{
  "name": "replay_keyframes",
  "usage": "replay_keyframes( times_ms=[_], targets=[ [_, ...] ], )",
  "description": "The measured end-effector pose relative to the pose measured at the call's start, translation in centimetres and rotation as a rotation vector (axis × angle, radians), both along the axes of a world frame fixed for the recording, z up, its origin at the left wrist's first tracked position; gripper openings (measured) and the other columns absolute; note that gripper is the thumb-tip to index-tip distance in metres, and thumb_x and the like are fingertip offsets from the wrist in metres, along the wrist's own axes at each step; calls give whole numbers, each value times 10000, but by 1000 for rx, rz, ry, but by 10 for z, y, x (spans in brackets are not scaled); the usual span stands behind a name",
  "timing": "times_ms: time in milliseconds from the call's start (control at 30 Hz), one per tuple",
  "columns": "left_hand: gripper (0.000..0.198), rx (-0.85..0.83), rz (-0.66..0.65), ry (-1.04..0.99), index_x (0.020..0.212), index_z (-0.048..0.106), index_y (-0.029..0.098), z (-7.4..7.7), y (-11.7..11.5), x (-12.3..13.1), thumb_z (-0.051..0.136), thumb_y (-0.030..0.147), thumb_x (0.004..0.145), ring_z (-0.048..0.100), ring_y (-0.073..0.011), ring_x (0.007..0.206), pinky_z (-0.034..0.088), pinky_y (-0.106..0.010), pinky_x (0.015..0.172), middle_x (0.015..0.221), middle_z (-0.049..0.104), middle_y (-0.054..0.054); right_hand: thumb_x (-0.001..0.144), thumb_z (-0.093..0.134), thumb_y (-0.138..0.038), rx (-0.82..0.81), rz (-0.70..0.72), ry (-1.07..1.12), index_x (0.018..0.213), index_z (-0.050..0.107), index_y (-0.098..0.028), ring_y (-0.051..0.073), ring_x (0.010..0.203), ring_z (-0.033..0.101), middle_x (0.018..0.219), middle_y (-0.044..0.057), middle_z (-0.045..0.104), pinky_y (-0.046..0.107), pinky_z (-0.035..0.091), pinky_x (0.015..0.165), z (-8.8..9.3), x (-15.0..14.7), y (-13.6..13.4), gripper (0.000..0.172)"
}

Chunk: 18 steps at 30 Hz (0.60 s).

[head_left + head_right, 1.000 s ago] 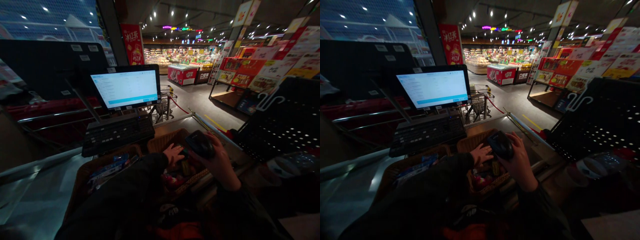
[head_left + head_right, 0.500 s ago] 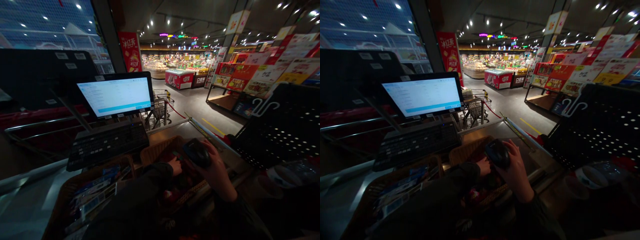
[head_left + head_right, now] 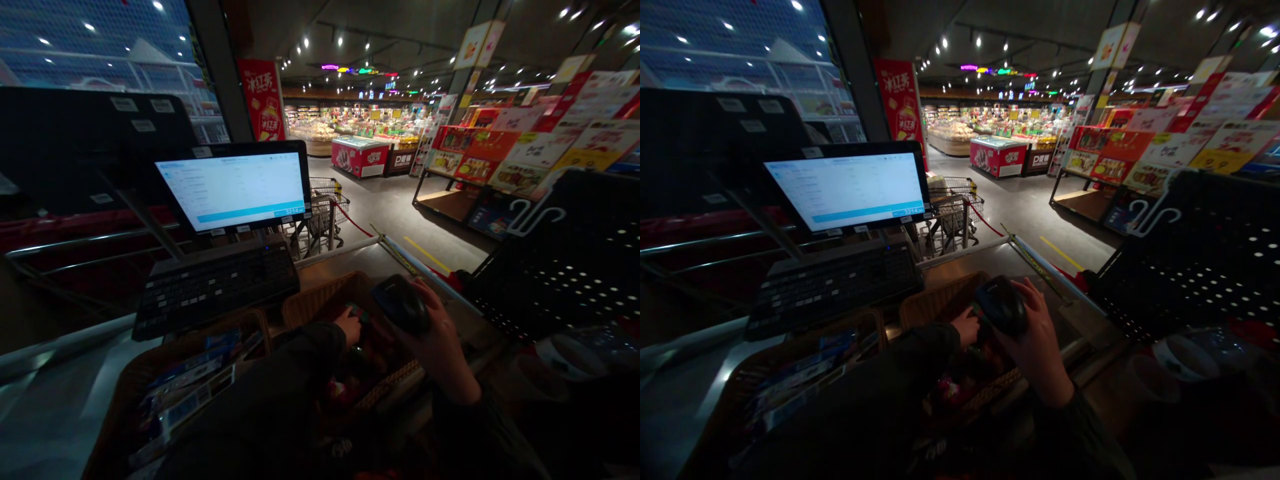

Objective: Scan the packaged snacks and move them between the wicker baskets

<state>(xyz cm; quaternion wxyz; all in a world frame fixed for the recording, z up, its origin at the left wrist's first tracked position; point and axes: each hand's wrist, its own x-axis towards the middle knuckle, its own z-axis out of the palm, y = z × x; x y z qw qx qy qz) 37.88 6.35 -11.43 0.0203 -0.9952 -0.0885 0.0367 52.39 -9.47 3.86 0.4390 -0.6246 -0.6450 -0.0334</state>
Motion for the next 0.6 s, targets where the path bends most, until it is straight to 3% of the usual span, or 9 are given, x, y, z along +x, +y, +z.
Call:
replay_keyframes(
  times_ms=[133, 233, 367, 467, 600],
  targets=[
    [301, -52, 95, -19, 965, 749, 239, 51, 36, -19, 826, 291, 679, 436, -346, 1391, 238, -675, 1158, 1371, 631, -65, 802, 731, -326, 5, 5, -16, 1223, 661, -259, 384, 1384, 468, 1372, 120, 599, 610, 424, 1111, 3, -1, 3, 432],
    [265, -75, 168, -88, 970, 745, 236, 100, 54, -46, 798, 262, 712, 336, -355, 1462, 147, -687, 1185, 1479, 540, -55, 798, 733, -325, 4, 23, -20, 1234, 657, -251, 394, 1376, 473, 1376, 129, 594, 628, 424, 1104, 5, -5, 6, 448],
    [205, -87, 297, -304, 929, 739, 247, 154, 47, -87, 760, 206, 729, 325, -357, 1474, 134, -704, 1179, 1484, 538, -49, 783, 747, -320, 21, 42, -23, 1193, 675, -243, 394, 1380, 469, 1373, 131, 596, 617, 438, 1099, 8, -13, 7, 423],
    [154, -58, 373, -483, 897, 735, 252, 179, 34, -116, 736, 216, 747, 339, -328, 1474, 138, -657, 1199, 1470, 554, -37, 778, 748, -309, 25, 77, -39, 1182, 680, -243, 413, 1383, 458, 1376, 137, 588, 659, 432, 1082, 10, -23, 6, 415],
    [132, 36, 445, -681, 885, 741, 255, 201, 26, -150, 732, 246, 754, 343, -308, 1477, 135, -607, 1219, 1451, 573, -36, 766, 734, -255, 41, 174, -69, 1250, 642, -245, 426, 1404, 425, 1401, 152, 562, 689, 432, 1067, 18, -42, 5, 492]
  ],
)
